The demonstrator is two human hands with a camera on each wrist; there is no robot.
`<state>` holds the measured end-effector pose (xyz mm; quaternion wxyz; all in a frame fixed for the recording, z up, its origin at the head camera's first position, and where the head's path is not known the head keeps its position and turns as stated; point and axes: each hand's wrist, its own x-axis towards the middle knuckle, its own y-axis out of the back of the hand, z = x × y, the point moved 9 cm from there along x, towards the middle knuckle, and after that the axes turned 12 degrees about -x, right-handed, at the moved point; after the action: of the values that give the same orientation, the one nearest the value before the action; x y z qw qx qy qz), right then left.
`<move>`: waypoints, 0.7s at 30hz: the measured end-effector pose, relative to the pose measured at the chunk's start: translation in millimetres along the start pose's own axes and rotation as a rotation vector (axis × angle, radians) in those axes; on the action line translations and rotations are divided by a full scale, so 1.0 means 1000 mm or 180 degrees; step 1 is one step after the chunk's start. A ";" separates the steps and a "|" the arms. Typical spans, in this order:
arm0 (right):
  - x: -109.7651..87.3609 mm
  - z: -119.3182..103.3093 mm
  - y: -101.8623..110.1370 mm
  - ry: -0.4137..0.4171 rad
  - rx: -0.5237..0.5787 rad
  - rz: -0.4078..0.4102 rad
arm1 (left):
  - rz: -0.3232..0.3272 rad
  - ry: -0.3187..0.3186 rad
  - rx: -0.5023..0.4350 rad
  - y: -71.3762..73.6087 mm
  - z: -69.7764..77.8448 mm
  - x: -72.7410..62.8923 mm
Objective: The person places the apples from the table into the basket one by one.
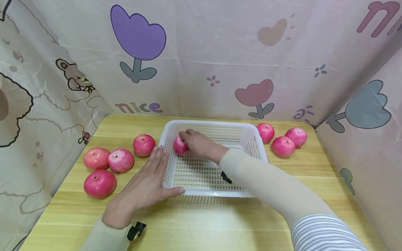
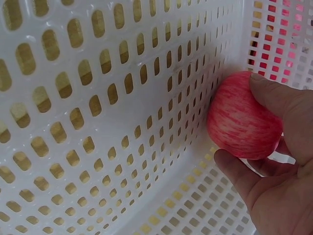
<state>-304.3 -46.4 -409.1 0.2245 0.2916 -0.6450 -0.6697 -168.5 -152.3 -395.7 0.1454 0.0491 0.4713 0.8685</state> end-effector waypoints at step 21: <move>0.001 0.001 -0.001 0.0002 0.0050 -0.0017 | 0.0011 0.0036 -0.0060 0.000 -0.001 -0.001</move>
<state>-305.5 -46.4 -409.9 0.2207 0.2953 -0.6493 -0.6652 -167.3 -153.3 -395.8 0.1418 0.0436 0.4639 0.8734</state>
